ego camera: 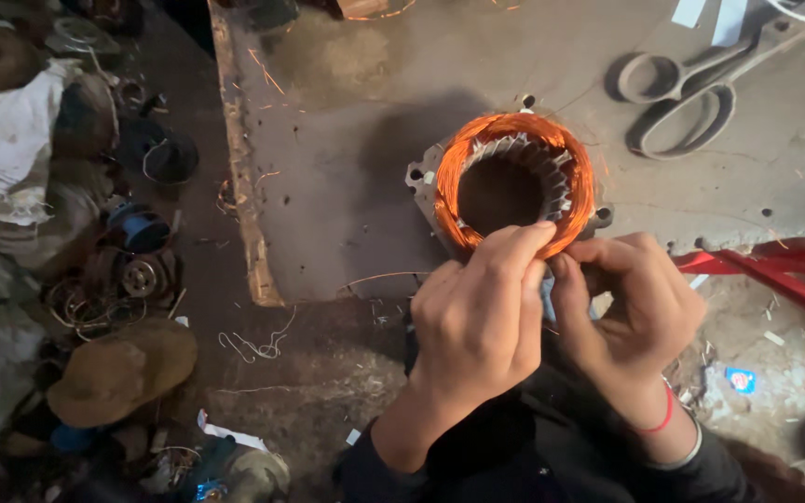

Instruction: The person winds copper wire around the core of a motor stator, uses white strips of insulating material, and cuts the strips with shears.

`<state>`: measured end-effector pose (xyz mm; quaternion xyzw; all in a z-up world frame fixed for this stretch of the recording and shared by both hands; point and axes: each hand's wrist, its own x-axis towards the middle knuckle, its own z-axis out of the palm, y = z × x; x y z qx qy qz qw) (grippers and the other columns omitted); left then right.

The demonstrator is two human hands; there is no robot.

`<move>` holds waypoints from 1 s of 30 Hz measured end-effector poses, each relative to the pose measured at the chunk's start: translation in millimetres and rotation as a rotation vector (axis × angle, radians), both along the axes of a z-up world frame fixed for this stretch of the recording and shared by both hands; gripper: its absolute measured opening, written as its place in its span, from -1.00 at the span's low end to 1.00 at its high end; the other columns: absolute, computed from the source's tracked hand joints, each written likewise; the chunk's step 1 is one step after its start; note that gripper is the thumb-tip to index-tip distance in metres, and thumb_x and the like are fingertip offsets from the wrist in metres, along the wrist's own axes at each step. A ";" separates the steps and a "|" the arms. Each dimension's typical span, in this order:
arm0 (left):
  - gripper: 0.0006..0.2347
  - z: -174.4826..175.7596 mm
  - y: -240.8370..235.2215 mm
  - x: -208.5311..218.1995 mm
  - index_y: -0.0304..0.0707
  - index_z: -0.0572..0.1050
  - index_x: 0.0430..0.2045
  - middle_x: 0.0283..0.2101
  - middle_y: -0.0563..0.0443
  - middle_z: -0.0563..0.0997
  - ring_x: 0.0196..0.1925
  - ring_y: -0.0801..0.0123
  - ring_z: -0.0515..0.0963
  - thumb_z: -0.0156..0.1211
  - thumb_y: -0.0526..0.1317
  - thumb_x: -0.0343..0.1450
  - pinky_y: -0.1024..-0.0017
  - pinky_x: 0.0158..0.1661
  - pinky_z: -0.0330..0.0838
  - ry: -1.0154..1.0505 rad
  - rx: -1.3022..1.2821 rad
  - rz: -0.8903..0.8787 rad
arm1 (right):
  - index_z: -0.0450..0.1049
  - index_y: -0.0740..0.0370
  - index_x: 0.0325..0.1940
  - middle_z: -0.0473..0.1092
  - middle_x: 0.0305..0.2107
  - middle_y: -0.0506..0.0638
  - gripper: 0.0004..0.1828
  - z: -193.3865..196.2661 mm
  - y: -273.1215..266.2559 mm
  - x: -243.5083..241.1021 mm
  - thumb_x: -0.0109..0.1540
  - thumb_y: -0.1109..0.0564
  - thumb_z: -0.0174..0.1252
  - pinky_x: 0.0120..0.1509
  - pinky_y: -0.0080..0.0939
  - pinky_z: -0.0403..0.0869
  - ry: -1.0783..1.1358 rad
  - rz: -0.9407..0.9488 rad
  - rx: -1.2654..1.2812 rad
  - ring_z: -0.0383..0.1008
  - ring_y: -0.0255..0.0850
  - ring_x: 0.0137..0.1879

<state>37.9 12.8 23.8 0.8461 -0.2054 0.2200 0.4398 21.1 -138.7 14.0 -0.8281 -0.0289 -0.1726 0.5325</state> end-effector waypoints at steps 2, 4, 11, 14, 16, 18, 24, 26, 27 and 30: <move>-0.73 2.7 -2.2 -2.1 -0.31 0.41 0.17 -0.02 -0.10 0.62 -0.25 0.22 0.65 0.21 -0.32 0.58 0.39 -0.31 0.42 0.002 0.044 0.016 | 0.44 0.44 -0.17 0.39 -0.40 -0.05 -0.91 -8.2 -11.5 -0.4 0.28 0.42 0.22 -0.26 -0.48 0.25 0.177 0.079 0.205 0.26 -0.46 -0.39; -0.73 5.3 -5.6 -4.8 -0.29 0.41 0.19 -0.04 -0.05 0.62 -0.21 0.26 0.67 0.21 -0.33 0.60 0.40 -0.30 0.41 0.014 0.058 0.039 | 0.46 0.43 -0.23 0.39 -0.47 -0.05 -0.94 -10.6 -22.1 -5.6 0.26 0.41 0.21 -0.34 -0.47 0.29 0.274 0.134 0.420 0.31 -0.43 -0.41; -0.73 9.3 -11.1 -2.9 -0.25 0.41 0.16 -0.01 -0.03 0.62 -0.13 0.23 0.67 0.22 -0.35 0.58 0.40 -0.29 0.39 0.013 0.073 0.072 | 0.39 0.47 -0.11 0.35 -0.36 0.00 -0.70 -14.4 -26.2 -11.5 0.11 0.33 0.24 -0.30 -0.44 0.34 0.097 0.161 0.270 0.32 -0.40 -0.35; -0.74 7.8 -14.9 -6.5 -0.20 0.43 0.15 -0.01 0.00 0.62 -0.17 0.28 0.66 0.22 -0.38 0.56 0.40 -0.28 0.36 0.047 0.049 0.094 | 0.45 0.44 -0.16 0.39 -0.39 0.03 -0.91 -33.9 -22.6 -11.3 0.27 0.35 0.20 -0.36 -0.41 0.30 0.202 0.137 0.524 0.31 -0.40 -0.43; -0.73 5.9 -25.6 -8.1 -0.19 0.45 0.08 -0.07 0.04 0.62 -0.18 0.30 0.66 0.19 -0.44 0.51 0.32 -0.26 0.28 0.029 0.058 0.178 | 0.44 0.46 -0.19 0.38 -0.38 0.05 -0.90 -46.1 -24.8 -11.8 0.26 0.32 0.19 -0.44 -0.39 0.30 0.193 0.238 0.986 0.25 -0.39 -0.52; -0.72 4.3 -33.2 -9.3 -0.18 0.46 0.03 -0.11 0.06 0.61 -0.19 0.30 0.65 0.17 -0.48 0.46 0.29 -0.26 0.21 0.012 0.045 0.222 | 0.43 0.47 -0.23 0.36 -0.42 0.04 -0.88 -50.8 -30.7 -17.7 0.27 0.29 0.18 -0.47 -0.34 0.28 0.282 0.347 1.315 0.21 -0.36 -0.56; -0.68 5.2 -6.3 -5.7 -0.15 0.44 -0.08 -0.11 0.07 0.61 -0.25 0.31 0.64 0.12 -0.56 0.37 0.33 -0.28 0.21 0.013 -0.030 0.121 | 0.46 0.40 -0.37 0.40 -0.49 0.08 -0.81 -20.1 -50.3 -53.4 0.22 0.17 0.17 -0.33 -0.33 0.29 0.320 0.416 0.648 0.31 -0.26 -0.42; -0.72 5.6 11.0 -8.0 -0.18 0.45 -0.10 -0.13 0.06 0.63 -0.23 0.32 0.65 0.17 -0.55 0.39 0.35 -0.25 0.27 0.046 -0.063 0.092 | 0.49 0.31 -0.32 0.43 -0.41 0.05 -0.84 -10.2 -56.9 -62.7 0.19 0.14 0.21 -0.16 -0.30 0.39 0.101 0.403 0.333 0.42 -0.25 -0.30; -0.74 4.3 16.0 -9.2 -0.21 0.45 -0.11 -0.13 0.03 0.63 -0.21 0.29 0.65 0.21 -0.53 0.39 0.35 -0.22 0.32 0.050 -0.093 0.088 | 0.50 0.31 -0.31 0.44 -0.40 0.05 -0.84 -10.3 -57.9 -65.5 0.17 0.14 0.22 -0.18 -0.31 0.39 0.092 0.452 0.354 0.44 -0.25 -0.31; -0.75 -2.5 14.6 -17.7 -0.29 0.45 -0.21 -0.17 -0.10 0.58 -0.22 0.22 0.58 0.43 -0.41 0.34 0.40 -0.21 0.45 -0.031 -0.212 0.247 | 0.51 0.32 -0.31 0.45 -0.40 0.05 -0.84 -23.9 -57.5 -64.4 0.13 0.16 0.23 -0.24 -0.33 0.42 0.053 0.566 0.250 0.48 -0.27 -0.33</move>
